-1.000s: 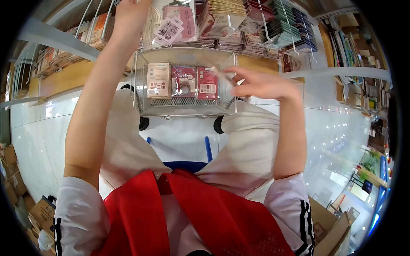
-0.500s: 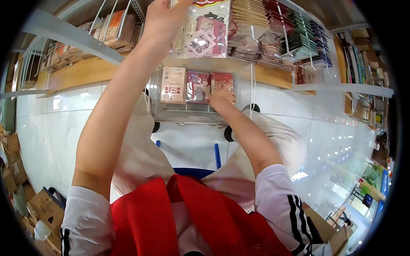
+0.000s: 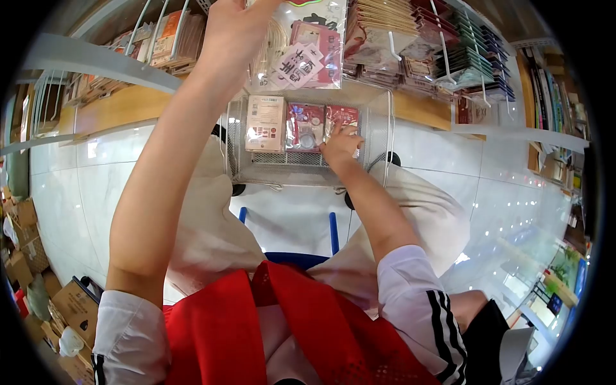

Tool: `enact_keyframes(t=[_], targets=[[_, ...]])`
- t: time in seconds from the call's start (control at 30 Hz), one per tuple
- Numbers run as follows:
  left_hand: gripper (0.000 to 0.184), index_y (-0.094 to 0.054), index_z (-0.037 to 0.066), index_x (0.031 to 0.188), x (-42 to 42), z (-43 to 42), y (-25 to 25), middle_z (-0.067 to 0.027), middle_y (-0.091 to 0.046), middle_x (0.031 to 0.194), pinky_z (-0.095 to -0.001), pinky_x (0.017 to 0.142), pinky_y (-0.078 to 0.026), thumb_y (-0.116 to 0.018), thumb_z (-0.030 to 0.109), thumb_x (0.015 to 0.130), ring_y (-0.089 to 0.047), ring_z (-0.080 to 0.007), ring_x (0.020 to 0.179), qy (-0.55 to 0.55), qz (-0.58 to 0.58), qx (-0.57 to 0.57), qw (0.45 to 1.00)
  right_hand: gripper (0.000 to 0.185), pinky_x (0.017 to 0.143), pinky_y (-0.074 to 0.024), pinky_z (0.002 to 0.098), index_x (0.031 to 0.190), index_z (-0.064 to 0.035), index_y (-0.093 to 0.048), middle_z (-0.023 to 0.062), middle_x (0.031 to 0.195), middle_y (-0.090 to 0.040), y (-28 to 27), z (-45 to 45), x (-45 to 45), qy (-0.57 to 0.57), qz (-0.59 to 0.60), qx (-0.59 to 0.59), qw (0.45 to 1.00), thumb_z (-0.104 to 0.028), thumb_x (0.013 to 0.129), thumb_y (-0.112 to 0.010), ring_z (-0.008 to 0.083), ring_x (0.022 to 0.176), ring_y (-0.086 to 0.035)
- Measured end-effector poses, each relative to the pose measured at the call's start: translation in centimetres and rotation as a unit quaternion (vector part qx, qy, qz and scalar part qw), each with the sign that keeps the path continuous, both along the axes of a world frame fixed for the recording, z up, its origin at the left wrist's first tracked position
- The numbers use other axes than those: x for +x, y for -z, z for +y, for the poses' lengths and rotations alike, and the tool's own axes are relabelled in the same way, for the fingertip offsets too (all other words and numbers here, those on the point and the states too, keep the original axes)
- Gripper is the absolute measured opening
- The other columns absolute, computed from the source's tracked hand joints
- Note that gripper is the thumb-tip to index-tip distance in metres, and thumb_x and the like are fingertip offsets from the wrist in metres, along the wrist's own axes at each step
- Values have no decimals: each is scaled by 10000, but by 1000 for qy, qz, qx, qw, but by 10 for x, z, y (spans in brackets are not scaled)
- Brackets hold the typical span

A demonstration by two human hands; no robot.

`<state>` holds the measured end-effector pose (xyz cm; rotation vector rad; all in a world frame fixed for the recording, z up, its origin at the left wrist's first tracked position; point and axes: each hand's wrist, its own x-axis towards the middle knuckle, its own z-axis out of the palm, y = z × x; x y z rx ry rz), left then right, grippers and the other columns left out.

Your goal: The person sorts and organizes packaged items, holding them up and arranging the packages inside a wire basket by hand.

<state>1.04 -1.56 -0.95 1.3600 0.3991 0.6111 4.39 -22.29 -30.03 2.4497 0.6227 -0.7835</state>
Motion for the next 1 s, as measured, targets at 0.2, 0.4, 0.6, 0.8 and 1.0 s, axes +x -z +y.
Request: enact_keyframes(t=[0.2, 0.4, 0.6, 0.8, 1.0], targets=[[265, -536, 1, 1131, 2, -7, 0, -42, -616, 1019, -248, 799, -456, -500, 179, 939, -563, -90, 885, 23, -23, -34, 999, 947, 875, -358, 554, 1441, -64, -111, 271, 1312, -368, 11, 7, -1, -126, -65, -91, 986, -630, 779, -481, 376, 1170, -413], [266, -527, -1, 1141, 4, -7, 1, -49, -617, 1016, -248, 781, -470, -494, 171, 941, -572, -97, 881, 20, 2, -58, 998, 940, 849, -431, 465, 1440, -55, -102, 268, 1335, -312, 5, 2, 7, 48, 21, 48, 997, -567, 786, -543, 413, 1103, -439], [264, -534, -4, 1126, 5, -10, -3, -58, -619, 1013, -255, 771, -470, -502, 179, 938, -573, -105, 884, 2, 51, -95, 994, 1031, 864, -432, 412, 1450, -123, -70, 284, 1340, -227, 36, -15, 16, 20, 1, 98, 995, -617, 721, -606, 413, 1058, -452], [281, -536, -20, 1114, 5, -6, 9, -66, -621, 1006, -254, 755, -466, -507, 196, 937, -571, -108, 870, 38, 17, -121, 992, 1080, 941, -395, 464, 1448, -129, -57, 289, 1339, -208, 8, -14, 27, 77, 80, 142, 984, -624, 687, -643, 442, 1136, -415], [300, -557, 15, 1076, 7, -18, 23, -54, -628, 995, -285, 786, -456, -526, 255, 900, -589, -127, 883, 37, 88, -146, 985, 550, 730, -509, 408, 1059, 31, -593, 176, 928, -636, -77, 2, 55, -127, 246, 103, 955, -462, 826, -525, 249, 811, -635]])
